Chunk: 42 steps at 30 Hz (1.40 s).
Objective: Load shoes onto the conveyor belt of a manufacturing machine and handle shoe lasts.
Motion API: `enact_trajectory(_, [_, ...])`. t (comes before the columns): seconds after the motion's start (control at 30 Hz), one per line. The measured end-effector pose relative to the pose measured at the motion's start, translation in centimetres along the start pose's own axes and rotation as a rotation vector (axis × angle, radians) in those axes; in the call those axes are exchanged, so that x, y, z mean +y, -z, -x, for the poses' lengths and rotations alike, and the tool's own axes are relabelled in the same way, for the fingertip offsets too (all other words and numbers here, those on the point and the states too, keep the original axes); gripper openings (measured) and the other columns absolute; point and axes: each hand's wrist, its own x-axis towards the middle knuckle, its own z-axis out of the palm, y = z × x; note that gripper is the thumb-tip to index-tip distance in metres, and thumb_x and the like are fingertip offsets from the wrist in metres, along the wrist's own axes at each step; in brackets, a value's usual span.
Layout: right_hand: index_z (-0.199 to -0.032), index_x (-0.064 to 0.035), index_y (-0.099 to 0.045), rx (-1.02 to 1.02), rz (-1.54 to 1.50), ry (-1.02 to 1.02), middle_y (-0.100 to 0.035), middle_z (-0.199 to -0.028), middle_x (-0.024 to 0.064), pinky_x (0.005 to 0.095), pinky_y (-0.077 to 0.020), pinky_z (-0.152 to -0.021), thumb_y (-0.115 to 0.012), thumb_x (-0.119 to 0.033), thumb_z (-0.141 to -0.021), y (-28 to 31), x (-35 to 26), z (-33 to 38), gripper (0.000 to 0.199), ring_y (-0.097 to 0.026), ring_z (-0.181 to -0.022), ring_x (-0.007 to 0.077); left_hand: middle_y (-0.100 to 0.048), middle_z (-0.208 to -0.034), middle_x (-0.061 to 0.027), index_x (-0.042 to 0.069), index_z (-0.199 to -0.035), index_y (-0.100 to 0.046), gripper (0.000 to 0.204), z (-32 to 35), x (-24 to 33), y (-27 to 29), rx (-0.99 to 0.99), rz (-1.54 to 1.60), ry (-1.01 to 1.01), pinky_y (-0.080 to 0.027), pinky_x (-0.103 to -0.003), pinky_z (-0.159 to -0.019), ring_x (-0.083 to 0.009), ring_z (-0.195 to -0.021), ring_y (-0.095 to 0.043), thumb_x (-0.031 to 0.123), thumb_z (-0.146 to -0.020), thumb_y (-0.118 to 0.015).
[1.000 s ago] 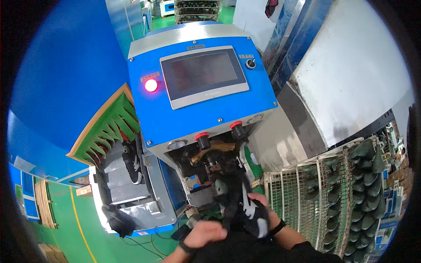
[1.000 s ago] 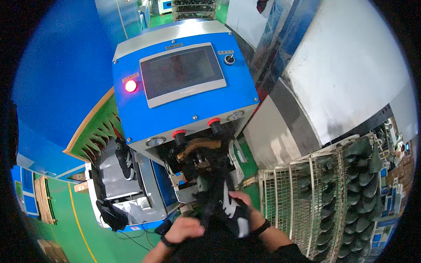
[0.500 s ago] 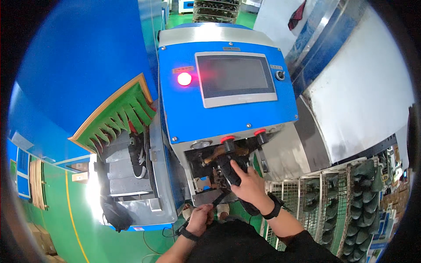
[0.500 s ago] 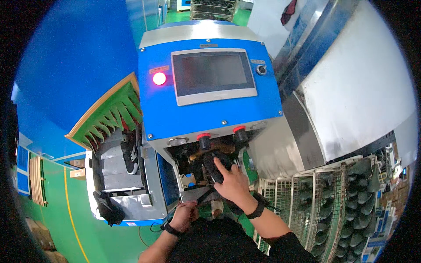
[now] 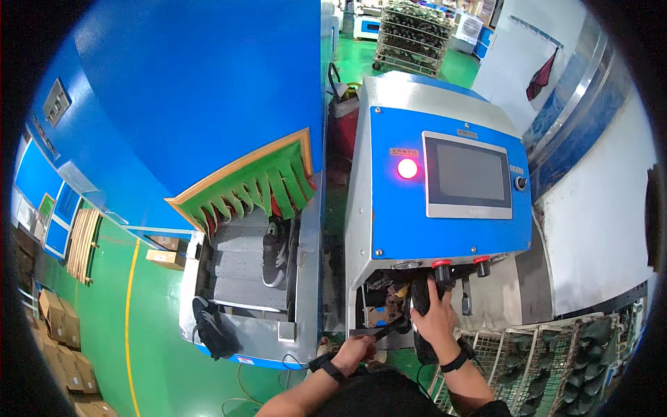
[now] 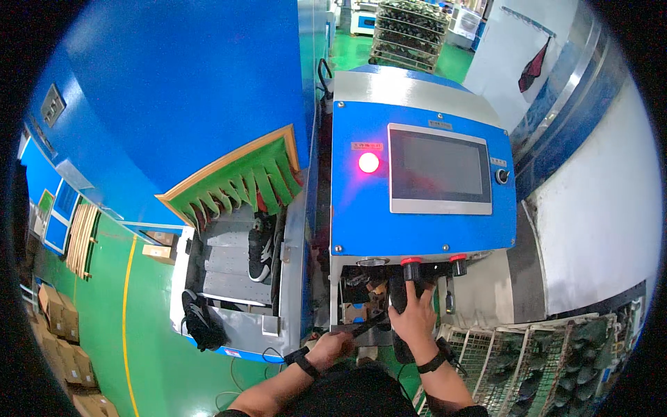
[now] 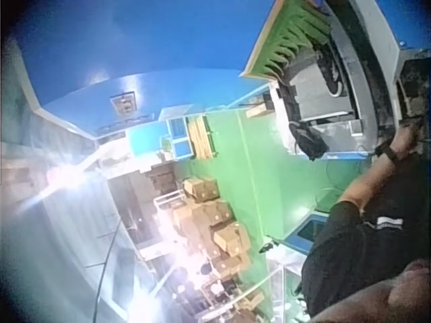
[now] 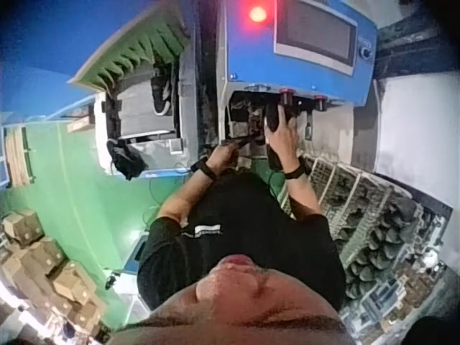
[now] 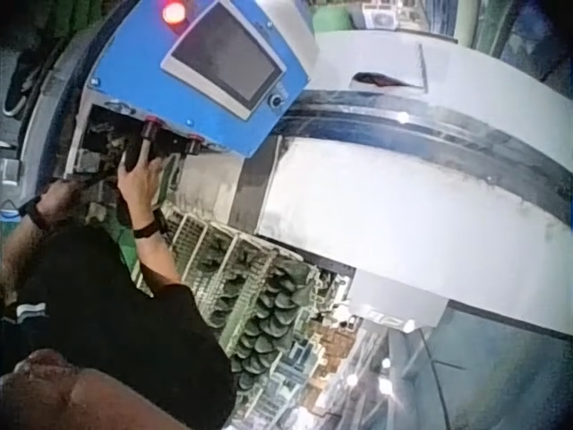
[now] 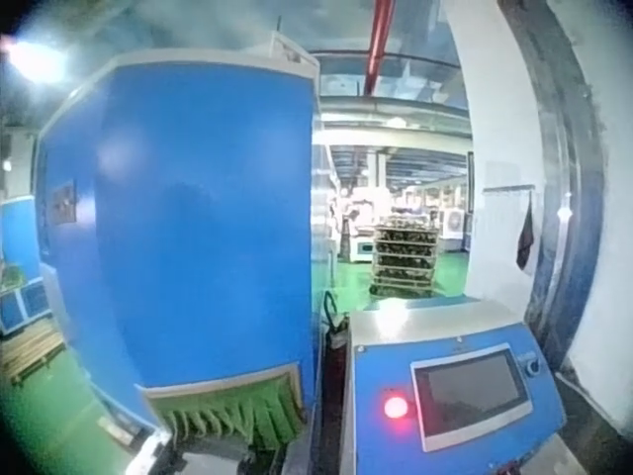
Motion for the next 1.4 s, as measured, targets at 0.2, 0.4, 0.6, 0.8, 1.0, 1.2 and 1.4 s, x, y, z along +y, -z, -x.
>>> enact_trajectory(0.2, [-0.155,-0.0178,-0.033,0.227,-0.062,0.13,-0.05,-0.115,0.028,0.0529,-0.0497,-0.067,-0.08,-0.029,-0.075,-0.3,-0.7,1.8,0.094,-0.059,-0.083,0.0484,-0.068,-0.083,-0.0113,0.0,-0.105,-0.062,0.028,-1.1,-3.9,2.7,-0.207,-0.236,-0.111,-0.049,-0.032,-0.06,-0.0204,-0.065,-0.064,0.025,-0.1,-0.05])
enact_trajectory(0.4, [-0.153,-0.0156,-0.037,0.374,-0.071,0.238,-0.047,-0.11,0.0306,0.0501,-0.0475,-0.064,-0.079,-0.031,-0.079,0.7,0.9,8.4,0.086,-0.056,-0.081,0.0463,-0.071,-0.094,-0.0137,0.004,-0.127,-0.053,0.045,2.5,1.3,-1.8,-0.484,-0.195,0.113,-0.052,-0.031,-0.065,-0.0216,-0.076,-0.068,0.042,-0.103,-0.049])
enact_trajectory(0.6, [-0.142,-0.0195,-0.052,0.031,-0.205,-0.007,-0.053,-0.102,0.0267,0.0513,-0.0485,-0.067,-0.08,-0.029,-0.077,5.4,0.6,19.5,0.072,-0.058,-0.085,0.0454,-0.07,-0.107,-0.0097,0.007,-0.139,-0.045,0.07,5.8,2.2,-4.7,-0.745,-0.042,0.411,-0.052,-0.03,-0.067,-0.02,-0.08,-0.067,0.065,-0.099,-0.041])
enact_trajectory(0.8, [-0.157,-0.006,-0.025,-0.256,-0.899,-0.311,-0.052,-0.137,0.0313,0.042,-0.0461,-0.1,-0.07,-0.049,-0.087,7.3,1.3,18.8,0.093,-0.056,-0.122,0.0428,-0.071,-0.098,-0.0118,0.007,-0.119,-0.062,0.065,4.3,-2.0,-1.4,-0.338,-0.222,0.516,-0.058,-0.037,-0.065,-0.0293,-0.074,-0.069,0.064,-0.09,-0.052])
enact_trajectory(1.0, [-0.156,-0.0084,-0.032,-0.191,-1.655,-0.566,-0.057,-0.137,0.0175,0.0349,-0.0371,-0.108,-0.08,-0.037,-0.08,-0.9,0.8,11.9,0.094,-0.05,-0.128,0.0248,-0.068,-0.113,-0.0128,0.0,-0.129,-0.059,0.056,3.1,-2.7,1.8,-0.377,-0.656,0.267,-0.054,-0.041,-0.082,-0.0259,-0.095,-0.065,0.047,-0.103,-0.041])
enact_trajectory(1.2, [-0.151,-0.0082,-0.04,-0.098,-1.097,-0.041,-0.056,-0.14,0.0199,0.0378,-0.0466,-0.1,-0.071,-0.03,-0.09,-0.3,11.2,19.6,0.071,-0.057,-0.125,0.0285,-0.065,-0.119,-0.0176,-0.002,-0.14,-0.05,0.059,7.4,-0.4,1.0,-0.207,-0.728,-0.114,-0.044,-0.042,-0.102,-0.0265,-0.118,-0.056,0.045,-0.106,-0.038])
enact_trajectory(1.4, [-0.151,-0.0063,-0.035,0.295,-0.613,-1.068,-0.063,-0.123,0.0253,0.0497,-0.0518,-0.088,-0.063,-0.034,-0.091,-7.7,23.7,33.9,0.071,-0.063,-0.107,0.0428,-0.067,-0.111,-0.0118,0.001,-0.117,-0.064,0.051,5.5,-3.7,-2.1,-0.186,-1.087,-0.169,-0.047,-0.04,-0.083,-0.0212,-0.094,-0.057,0.047,-0.099,-0.056])
